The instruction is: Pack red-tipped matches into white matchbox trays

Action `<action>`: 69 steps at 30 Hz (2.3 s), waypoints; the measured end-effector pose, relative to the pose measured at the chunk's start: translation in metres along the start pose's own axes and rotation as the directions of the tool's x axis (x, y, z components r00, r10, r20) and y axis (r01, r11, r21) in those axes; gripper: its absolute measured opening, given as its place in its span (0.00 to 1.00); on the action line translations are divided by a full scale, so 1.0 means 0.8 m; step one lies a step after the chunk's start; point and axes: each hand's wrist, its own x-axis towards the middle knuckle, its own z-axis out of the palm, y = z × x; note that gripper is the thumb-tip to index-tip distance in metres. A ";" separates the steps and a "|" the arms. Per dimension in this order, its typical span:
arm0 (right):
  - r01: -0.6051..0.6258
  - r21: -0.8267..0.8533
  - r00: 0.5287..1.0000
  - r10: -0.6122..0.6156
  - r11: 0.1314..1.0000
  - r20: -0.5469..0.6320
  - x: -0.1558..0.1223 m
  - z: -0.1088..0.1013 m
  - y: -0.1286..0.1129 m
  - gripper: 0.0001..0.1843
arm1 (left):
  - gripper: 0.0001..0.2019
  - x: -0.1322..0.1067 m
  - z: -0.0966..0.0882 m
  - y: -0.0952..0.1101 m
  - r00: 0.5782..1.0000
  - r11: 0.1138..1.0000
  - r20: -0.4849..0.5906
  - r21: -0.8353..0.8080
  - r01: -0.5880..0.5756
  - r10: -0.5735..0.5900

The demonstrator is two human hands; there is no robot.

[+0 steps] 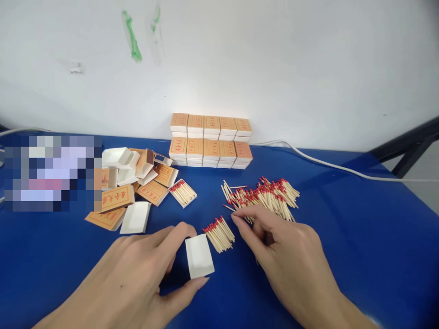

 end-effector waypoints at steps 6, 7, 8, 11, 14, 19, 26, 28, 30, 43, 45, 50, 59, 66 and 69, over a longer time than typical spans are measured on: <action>0.071 -0.133 0.996 -0.078 0.989 -0.051 0.001 0.008 0.007 0.18 | 0.25 0.000 -0.002 0.001 1.000 1.000 0.001 0.012 -0.008 0.008; 0.072 -0.134 0.996 -0.079 0.988 -0.045 0.001 0.008 0.007 0.18 | 0.24 0.000 -0.003 0.002 1.000 1.000 -0.005 0.014 -0.011 0.011; 0.075 -0.132 0.996 -0.081 0.988 -0.042 0.001 0.009 0.007 0.18 | 0.24 0.000 -0.003 0.002 1.000 1.000 -0.008 0.018 -0.012 0.012; 0.071 -0.109 0.997 -0.074 0.991 -0.024 0.002 0.008 0.006 0.17 | 0.23 0.001 -0.002 0.004 1.000 0.999 -0.012 0.032 -0.019 0.019; 0.056 -0.082 0.998 -0.056 0.995 -0.003 0.002 0.005 0.004 0.14 | 0.24 0.002 -0.001 0.003 1.000 0.999 -0.012 0.031 -0.023 0.023; 0.013 -0.014 0.999 -0.012 1.000 0.051 -0.001 -0.001 0.000 0.09 | 0.25 0.000 0.000 0.001 1.000 1.000 0.003 0.017 -0.014 0.014; -0.039 -0.003 0.999 0.039 0.999 0.002 0.002 -0.007 0.000 0.11 | 0.24 -0.003 -0.002 0.000 1.000 1.000 0.009 0.004 -0.005 0.005; -0.032 -0.081 0.996 0.025 0.996 -0.080 0.003 -0.006 0.002 0.13 | 0.24 -0.002 -0.001 -0.001 1.000 1.000 0.007 0.002 -0.001 0.001; -0.019 -0.157 0.993 0.000 0.987 -0.120 0.003 -0.004 0.004 0.16 | 0.24 -0.001 -0.001 -0.001 1.000 1.000 0.002 0.004 -0.006 0.006; 0.004 -0.216 0.992 -0.031 0.976 -0.120 -0.001 0.002 0.001 0.14 | 0.21 0.001 -0.001 0.002 1.000 1.000 -0.004 -0.002 0.004 -0.004; 0.013 -0.189 0.995 -0.032 0.982 -0.099 -0.001 0.000 0.001 0.14 | 0.21 0.001 -0.002 0.002 1.000 1.000 0.002 0.002 0.004 -0.004; 0.013 -0.094 0.999 -0.016 0.995 -0.029 -0.001 -0.007 0.000 0.12 | 0.24 -0.002 -0.002 0.001 1.000 1.000 0.001 0.013 -0.010 0.010; -0.046 0.023 0.992 0.043 0.999 0.118 0.001 -0.015 -0.001 0.07 | 0.22 0.001 -0.004 0.004 1.000 1.000 0.010 0.013 0.004 -0.004; -0.058 0.023 0.995 0.056 0.998 0.086 0.000 -0.016 -0.006 0.08 | 0.24 -0.001 -0.002 0.002 1.000 1.000 0.009 0.012 -0.001 0.001; 0.010 -0.079 1.000 -0.011 0.997 -0.011 0.000 -0.012 -0.003 0.11 | 0.24 -0.002 -0.001 0.002 1.000 1.000 0.004 0.016 -0.001 0.001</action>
